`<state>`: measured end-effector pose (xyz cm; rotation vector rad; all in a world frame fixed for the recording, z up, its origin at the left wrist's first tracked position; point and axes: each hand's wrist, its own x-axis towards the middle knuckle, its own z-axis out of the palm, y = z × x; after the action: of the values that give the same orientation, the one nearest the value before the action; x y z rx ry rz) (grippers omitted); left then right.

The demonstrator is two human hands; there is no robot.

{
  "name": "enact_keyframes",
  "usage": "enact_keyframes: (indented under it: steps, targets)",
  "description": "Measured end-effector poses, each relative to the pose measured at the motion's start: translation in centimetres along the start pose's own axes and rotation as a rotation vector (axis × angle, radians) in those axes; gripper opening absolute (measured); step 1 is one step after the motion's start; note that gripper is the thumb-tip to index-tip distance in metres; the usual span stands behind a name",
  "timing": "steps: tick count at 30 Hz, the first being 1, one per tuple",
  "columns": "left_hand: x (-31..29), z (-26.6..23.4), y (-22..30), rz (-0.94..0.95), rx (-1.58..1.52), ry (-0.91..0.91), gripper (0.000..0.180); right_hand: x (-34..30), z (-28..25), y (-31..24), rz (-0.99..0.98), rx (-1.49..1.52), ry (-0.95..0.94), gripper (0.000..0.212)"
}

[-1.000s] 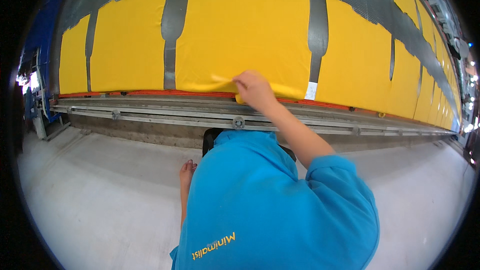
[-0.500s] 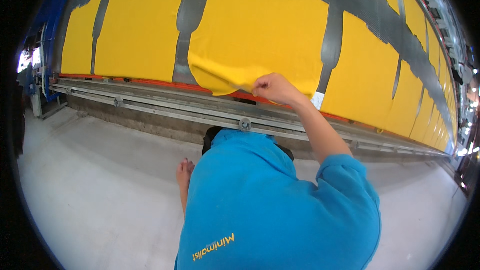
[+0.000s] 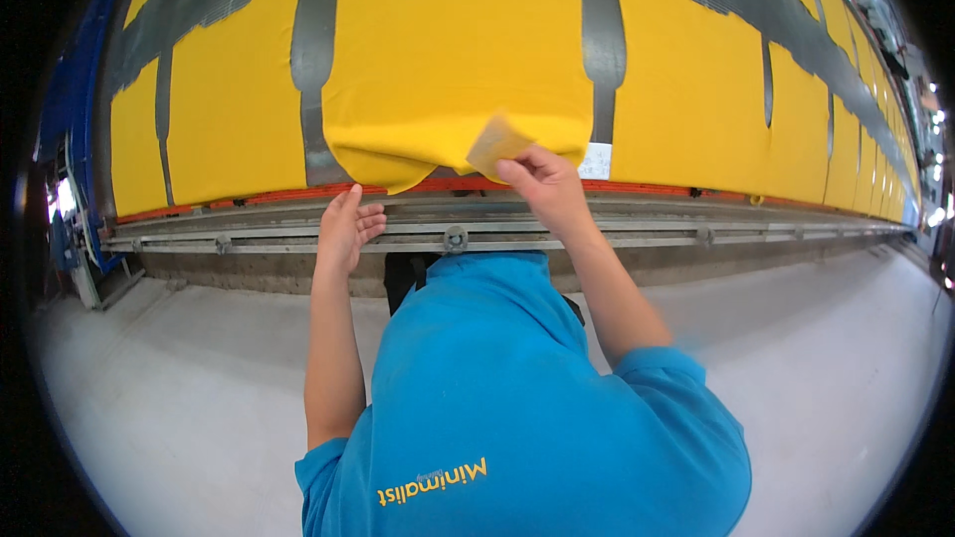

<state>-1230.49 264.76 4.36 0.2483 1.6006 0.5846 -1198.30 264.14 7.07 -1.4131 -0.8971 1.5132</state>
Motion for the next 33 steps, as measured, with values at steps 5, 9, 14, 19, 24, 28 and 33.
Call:
enact_keyframes:
  steps: [5, 9, 14, 19, 24, 28, 33]
  targets:
    - [5.2, -0.2, -1.8, -0.140, -0.386, -0.217, 0.034, -3.5, -6.7, 3.4, 0.471, 0.473, 0.331, 0.037]
    - [5.0, 0.7, -1.1, -0.136, -0.160, -0.233, 0.029, -4.1, -8.1, 5.5, 0.411, 0.609, 0.314, 0.044]
    - [2.0, -1.4, 1.3, -0.063, 0.166, -0.191, 0.027, -2.9, -7.5, 6.7, 0.492, 0.742, 0.241, 0.043]
    - [0.9, -4.7, 1.3, 0.156, 0.109, -0.160, 0.030, -4.6, -10.1, 4.8, 0.444, 0.597, 0.228, 0.034]
    - [-0.3, -6.8, 1.9, 0.163, 0.317, -0.040, 0.028, -6.4, -12.0, 1.6, 0.373, 0.527, 0.245, 0.035]
    - [0.5, -7.6, 1.2, 0.196, 0.520, 0.045, 0.030, -6.8, -12.9, 2.3, 0.437, 0.441, 0.255, 0.033]
    - [0.5, -6.7, 0.7, 0.385, 0.759, 0.209, 0.029, -6.4, -12.4, 2.9, 0.512, 0.031, 0.386, 0.031]
